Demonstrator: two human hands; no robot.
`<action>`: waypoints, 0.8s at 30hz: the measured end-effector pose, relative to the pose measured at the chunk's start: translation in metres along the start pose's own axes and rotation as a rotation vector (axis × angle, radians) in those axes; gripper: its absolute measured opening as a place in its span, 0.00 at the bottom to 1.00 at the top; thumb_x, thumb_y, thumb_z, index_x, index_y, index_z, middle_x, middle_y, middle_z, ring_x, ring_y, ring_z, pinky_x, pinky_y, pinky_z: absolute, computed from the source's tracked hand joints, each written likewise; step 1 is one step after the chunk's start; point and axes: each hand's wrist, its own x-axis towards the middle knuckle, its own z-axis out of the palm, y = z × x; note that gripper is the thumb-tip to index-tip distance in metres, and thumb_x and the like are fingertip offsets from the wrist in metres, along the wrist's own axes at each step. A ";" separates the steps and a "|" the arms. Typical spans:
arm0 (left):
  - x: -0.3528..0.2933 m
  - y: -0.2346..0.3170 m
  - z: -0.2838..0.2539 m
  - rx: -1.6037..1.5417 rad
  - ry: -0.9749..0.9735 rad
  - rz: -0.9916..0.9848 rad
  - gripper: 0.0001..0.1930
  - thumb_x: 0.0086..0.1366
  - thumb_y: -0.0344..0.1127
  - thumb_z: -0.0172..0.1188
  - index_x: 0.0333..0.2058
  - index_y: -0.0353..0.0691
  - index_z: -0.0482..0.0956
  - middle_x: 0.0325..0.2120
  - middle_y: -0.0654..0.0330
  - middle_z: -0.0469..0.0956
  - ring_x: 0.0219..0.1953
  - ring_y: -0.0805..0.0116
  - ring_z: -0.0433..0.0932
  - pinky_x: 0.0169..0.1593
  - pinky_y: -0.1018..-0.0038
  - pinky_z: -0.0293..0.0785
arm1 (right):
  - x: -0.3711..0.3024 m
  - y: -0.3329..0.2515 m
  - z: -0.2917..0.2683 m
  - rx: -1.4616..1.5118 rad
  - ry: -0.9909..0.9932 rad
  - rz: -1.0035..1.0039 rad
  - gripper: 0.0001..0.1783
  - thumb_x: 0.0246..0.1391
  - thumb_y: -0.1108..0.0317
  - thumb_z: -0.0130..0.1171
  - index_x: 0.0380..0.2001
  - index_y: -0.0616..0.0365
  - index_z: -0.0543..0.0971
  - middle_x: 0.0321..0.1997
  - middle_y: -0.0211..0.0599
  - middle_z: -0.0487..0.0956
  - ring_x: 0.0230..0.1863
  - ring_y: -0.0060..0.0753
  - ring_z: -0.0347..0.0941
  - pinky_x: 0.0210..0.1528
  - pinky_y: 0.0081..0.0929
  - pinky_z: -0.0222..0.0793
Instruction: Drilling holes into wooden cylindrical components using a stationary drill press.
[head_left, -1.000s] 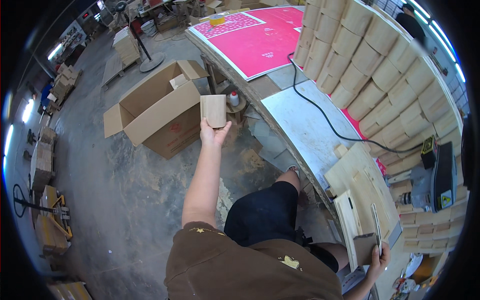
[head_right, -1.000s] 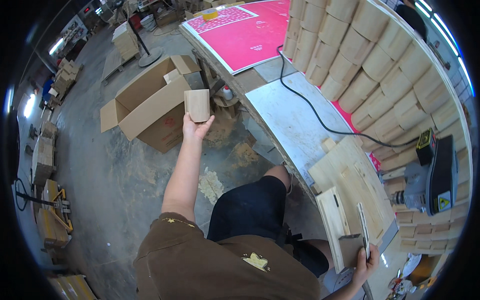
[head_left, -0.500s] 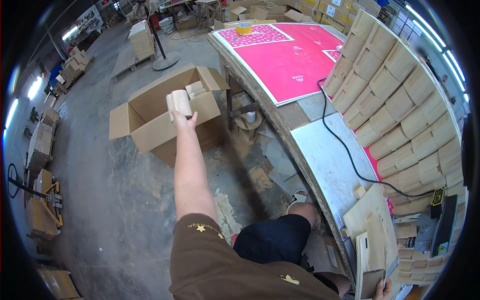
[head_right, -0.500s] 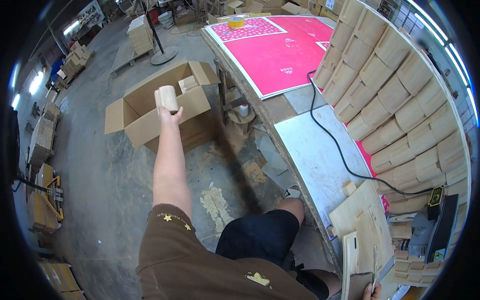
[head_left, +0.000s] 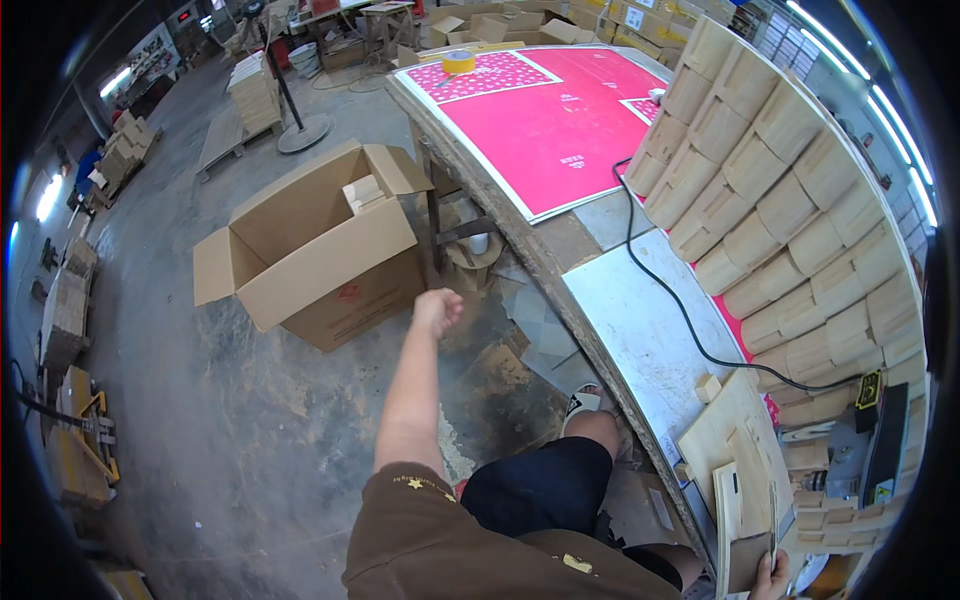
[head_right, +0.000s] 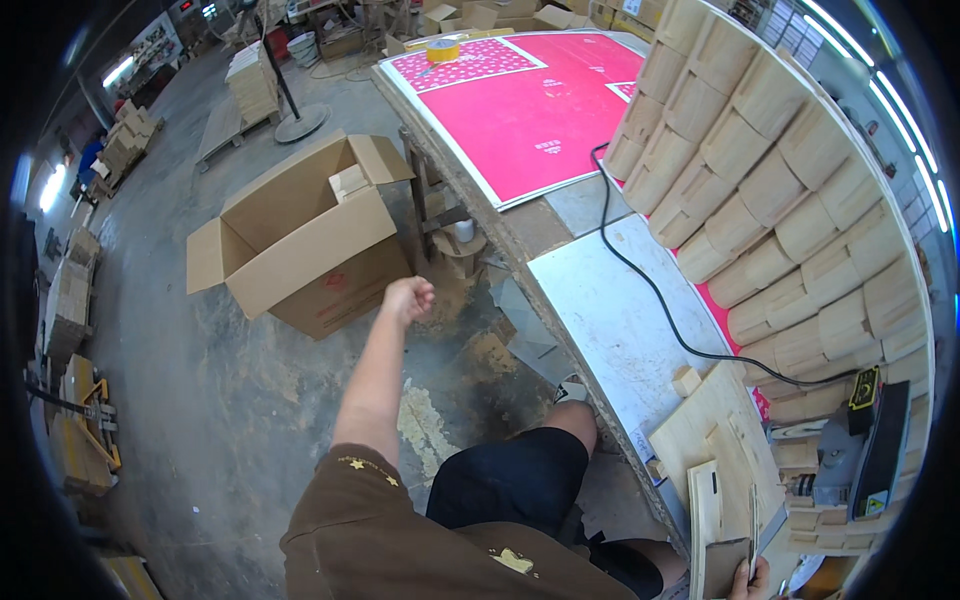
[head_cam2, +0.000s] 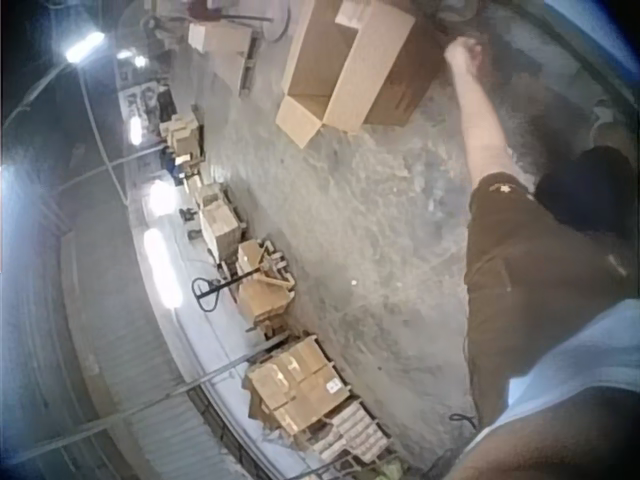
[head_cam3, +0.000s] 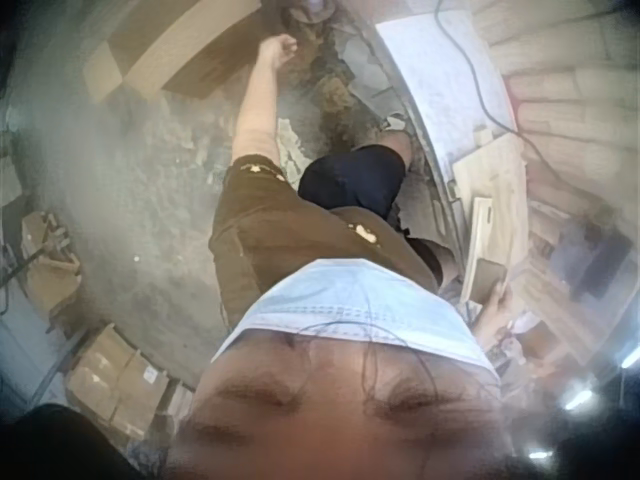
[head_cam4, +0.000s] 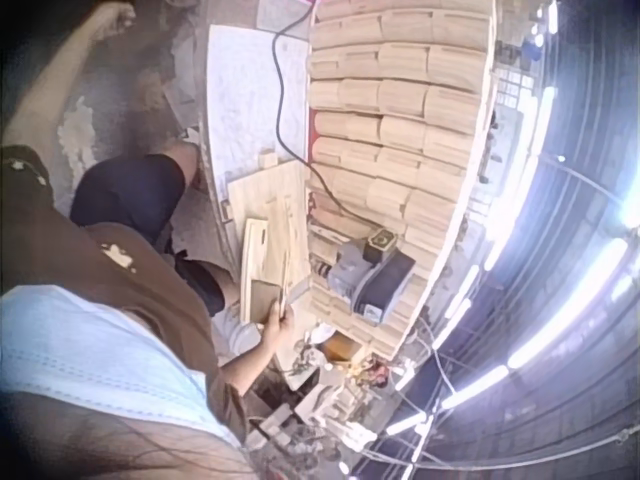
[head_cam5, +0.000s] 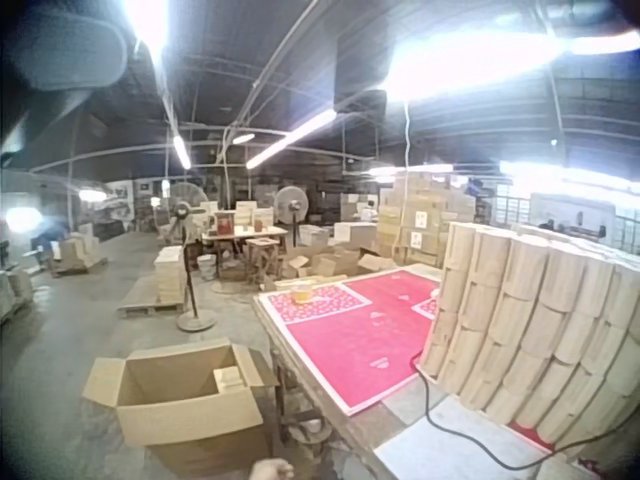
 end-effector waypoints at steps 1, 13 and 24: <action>-0.006 -0.015 0.028 0.021 -0.034 -0.010 0.04 0.61 0.32 0.50 0.31 0.41 0.73 0.21 0.61 0.75 0.19 0.71 0.73 0.20 0.74 0.69 | 0.010 0.030 -0.004 0.050 0.064 -0.082 0.21 0.54 0.58 0.55 0.43 0.65 0.71 0.40 0.40 0.68 0.42 0.32 0.62 0.44 0.26 0.57; -0.135 0.053 0.198 0.181 -0.446 0.258 0.11 0.62 0.40 0.56 0.24 0.41 0.70 0.10 0.70 0.62 0.13 0.79 0.62 0.18 0.79 0.62 | 0.013 0.074 0.005 0.430 0.346 -0.193 0.13 0.38 0.69 0.63 0.29 0.65 0.78 0.24 0.30 0.72 0.29 0.22 0.66 0.32 0.21 0.61; -0.273 0.112 0.349 0.273 -0.786 0.588 0.05 0.62 0.34 0.55 0.34 0.40 0.73 0.19 0.69 0.71 0.19 0.80 0.69 0.25 0.82 0.68 | 0.031 0.073 0.002 0.352 0.373 -0.394 0.13 0.31 0.79 0.66 0.28 0.63 0.79 0.27 0.31 0.70 0.31 0.26 0.66 0.32 0.21 0.61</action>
